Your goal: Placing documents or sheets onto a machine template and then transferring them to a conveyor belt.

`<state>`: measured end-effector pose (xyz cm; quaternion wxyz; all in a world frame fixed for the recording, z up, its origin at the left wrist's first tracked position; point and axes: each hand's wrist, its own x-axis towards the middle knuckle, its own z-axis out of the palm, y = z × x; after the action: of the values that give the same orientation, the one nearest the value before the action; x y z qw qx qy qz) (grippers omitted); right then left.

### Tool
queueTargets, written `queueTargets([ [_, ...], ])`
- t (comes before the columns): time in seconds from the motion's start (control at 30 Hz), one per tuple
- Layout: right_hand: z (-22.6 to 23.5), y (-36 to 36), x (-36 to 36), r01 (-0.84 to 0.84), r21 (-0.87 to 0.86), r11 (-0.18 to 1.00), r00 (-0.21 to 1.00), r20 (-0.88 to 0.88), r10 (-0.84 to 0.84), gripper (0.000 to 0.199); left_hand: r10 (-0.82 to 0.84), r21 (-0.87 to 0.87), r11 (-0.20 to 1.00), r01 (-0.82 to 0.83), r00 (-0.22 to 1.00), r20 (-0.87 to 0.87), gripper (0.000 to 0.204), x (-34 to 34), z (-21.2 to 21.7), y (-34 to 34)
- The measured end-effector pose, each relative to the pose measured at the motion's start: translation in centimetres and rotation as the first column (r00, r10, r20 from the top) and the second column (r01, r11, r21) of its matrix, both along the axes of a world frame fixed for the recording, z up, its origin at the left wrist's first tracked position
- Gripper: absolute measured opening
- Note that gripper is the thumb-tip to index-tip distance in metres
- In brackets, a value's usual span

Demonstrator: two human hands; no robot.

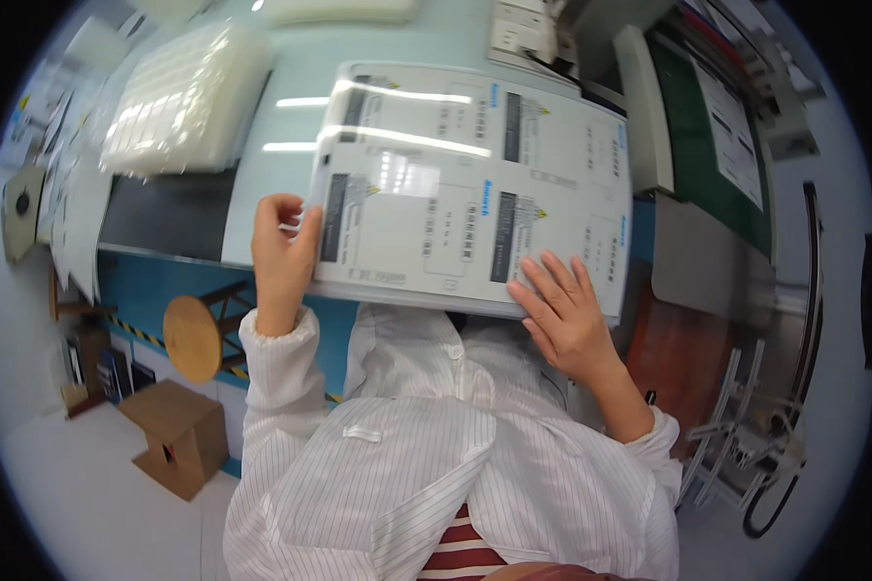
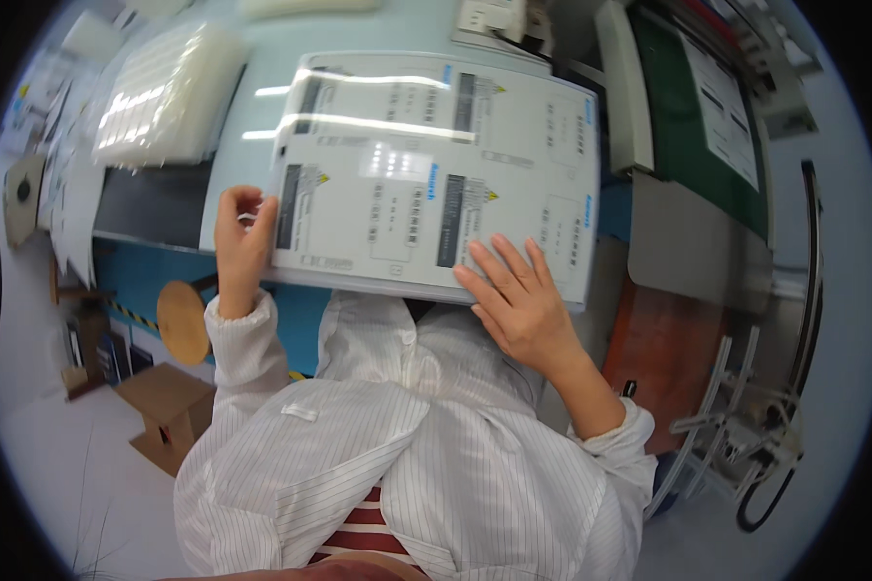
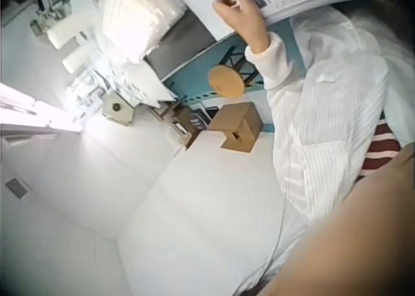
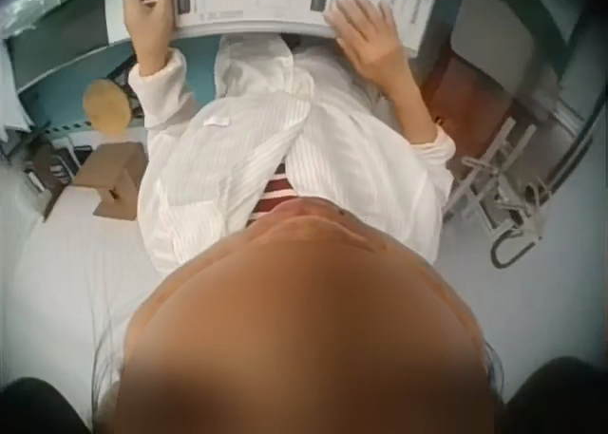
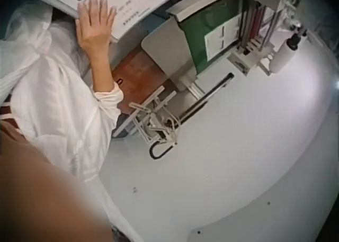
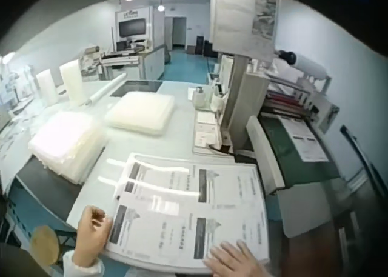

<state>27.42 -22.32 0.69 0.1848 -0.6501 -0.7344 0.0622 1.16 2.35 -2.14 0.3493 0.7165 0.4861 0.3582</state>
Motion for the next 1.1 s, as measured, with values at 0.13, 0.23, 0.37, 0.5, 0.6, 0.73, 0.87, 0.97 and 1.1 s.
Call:
queueTargets([
  [0.13, 0.8, -0.4, 1.8, 0.059, 0.027, 0.998, 0.923, -0.382, -0.045, 0.036, -0.052, -0.034, 0.998, 0.051, 0.998, -0.024, 0.036, 0.5, 0.4, -0.1],
  [0.23, 0.7, -0.7, 5.3, 0.254, 0.101, 0.962, 0.908, -0.367, -0.201, 0.035, -0.097, -0.088, 0.991, 0.097, 0.995, -0.001, 0.043, 0.9, -0.6, 0.2],
  [0.37, -2.2, -2.4, 13.5, 0.61, 0.176, 0.773, 0.791, -0.187, -0.582, 0.036, -0.234, -0.091, 0.968, 0.233, 0.972, -0.002, 0.042, 1.9, -0.6, -0.1],
  [0.5, -8.5, -6.3, 23.2, 0.781, 0.22, 0.584, 0.602, -0.015, -0.799, 0.043, -0.238, -0.121, 0.965, 0.234, 0.971, -0.02, 0.043, 2.1, -0.5, -0.3],
  [0.6, -10.9, -7.4, 27.2, 0.904, 0.235, 0.357, 0.318, 0.189, -0.929, 0.052, -0.258, -0.123, 0.959, 0.255, 0.966, -0.007, 0.046, 2.0, -0.5, -0.2],
  [0.73, -11.5, -7.5, 30.3, 0.95, 0.232, 0.211, 0.179, 0.15, -0.972, 0.055, -0.222, -0.08, 0.973, 0.216, 0.973, -0.062, 0.043, 2.0, -0.9, 0.0],
  [0.87, -11.4, -7.2, 32.8, 0.965, 0.226, 0.133, 0.105, 0.132, -0.986, 0.054, -0.207, -0.091, 0.975, 0.201, 0.977, -0.056, 0.042, 2.2, -0.9, 0.2],
  [0.97, -11.2, -6.1, 34.3, 0.974, 0.207, 0.092, 0.071, 0.11, -0.991, 0.055, -0.176, -0.165, 0.971, 0.173, 0.984, -0.003, 0.042, 2.1, -0.8, 0.1],
  [1.1, -10.8, -6.3, 36.2, 0.984, 0.176, 0.034, 0.015, 0.11, -0.994, 0.057, -0.183, -0.195, 0.964, 0.179, 0.983, -0.006, 0.041, 1.9, -0.8, 0.3],
])
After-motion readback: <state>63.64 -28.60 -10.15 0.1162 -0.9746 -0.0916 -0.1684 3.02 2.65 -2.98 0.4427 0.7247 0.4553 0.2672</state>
